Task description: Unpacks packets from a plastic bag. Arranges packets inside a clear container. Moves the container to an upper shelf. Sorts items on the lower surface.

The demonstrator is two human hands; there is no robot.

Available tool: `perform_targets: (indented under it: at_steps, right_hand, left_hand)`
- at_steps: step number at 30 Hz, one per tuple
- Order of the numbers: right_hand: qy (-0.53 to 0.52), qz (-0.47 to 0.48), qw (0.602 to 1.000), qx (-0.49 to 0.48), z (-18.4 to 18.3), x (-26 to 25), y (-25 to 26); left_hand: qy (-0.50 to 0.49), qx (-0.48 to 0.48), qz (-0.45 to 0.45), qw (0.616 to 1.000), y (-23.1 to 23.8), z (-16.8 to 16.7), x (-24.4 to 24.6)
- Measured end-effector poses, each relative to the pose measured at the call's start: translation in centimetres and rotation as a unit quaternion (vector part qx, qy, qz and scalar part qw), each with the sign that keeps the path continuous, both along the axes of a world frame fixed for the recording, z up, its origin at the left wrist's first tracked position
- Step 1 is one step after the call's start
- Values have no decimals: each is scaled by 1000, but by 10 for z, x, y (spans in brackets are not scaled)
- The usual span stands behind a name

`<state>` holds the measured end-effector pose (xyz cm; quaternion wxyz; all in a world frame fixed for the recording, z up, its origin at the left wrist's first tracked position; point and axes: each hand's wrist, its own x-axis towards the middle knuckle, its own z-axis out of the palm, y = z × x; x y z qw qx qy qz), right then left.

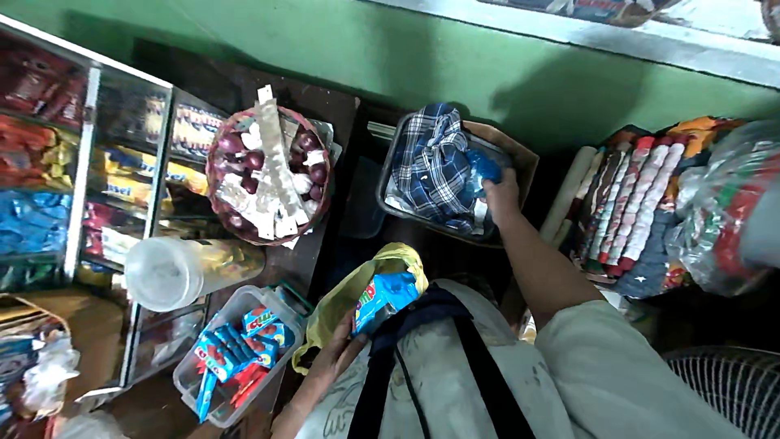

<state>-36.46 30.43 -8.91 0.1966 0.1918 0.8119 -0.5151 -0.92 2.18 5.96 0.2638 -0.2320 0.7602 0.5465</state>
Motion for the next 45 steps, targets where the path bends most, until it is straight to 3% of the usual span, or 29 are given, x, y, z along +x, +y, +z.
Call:
perform_targets:
  at_steps: [4,8,12,16,19,21,24,28,33,37,41,45]
  right_hand:
    - [-16,-131,977,-170,27,11,8]
    - [-19,-152,949,-274,76,42,-3]
    - [-20,-119,914,-387,123,84,-35]
    - [-26,65,894,-443,165,149,-77]
    - [-11,303,885,-354,178,207,-110]
    - [-5,461,845,-273,169,240,-130]
    - [-49,579,804,-124,142,272,-152]
    - [-55,626,774,-75,142,286,-154]
    - [-41,662,747,-45,145,294,-153]
    - [-41,678,734,-24,147,298,-151]
    - [-22,683,730,7,142,298,-149]
    - [-43,643,750,148,140,297,-156]
  left_hand:
    - [18,-4,-8,1000,-4,-9,3]
    - [-4,-24,-59,998,-9,5,-4]
    - [-45,-55,-131,989,-16,18,-8]
    - [-80,-80,-175,978,-22,37,-4]
    - [-89,-96,-214,968,-26,41,14]
    - [-75,-120,-230,963,-29,41,31]
    - [-88,-158,-257,949,-32,47,56]
    - [0,-240,-180,954,-40,48,100]
    - [57,-391,-32,918,-54,46,130]
    - [34,-456,-58,887,-56,52,132]
    - [25,-434,-55,899,-60,53,122]
    - [69,-214,87,971,-58,64,102]
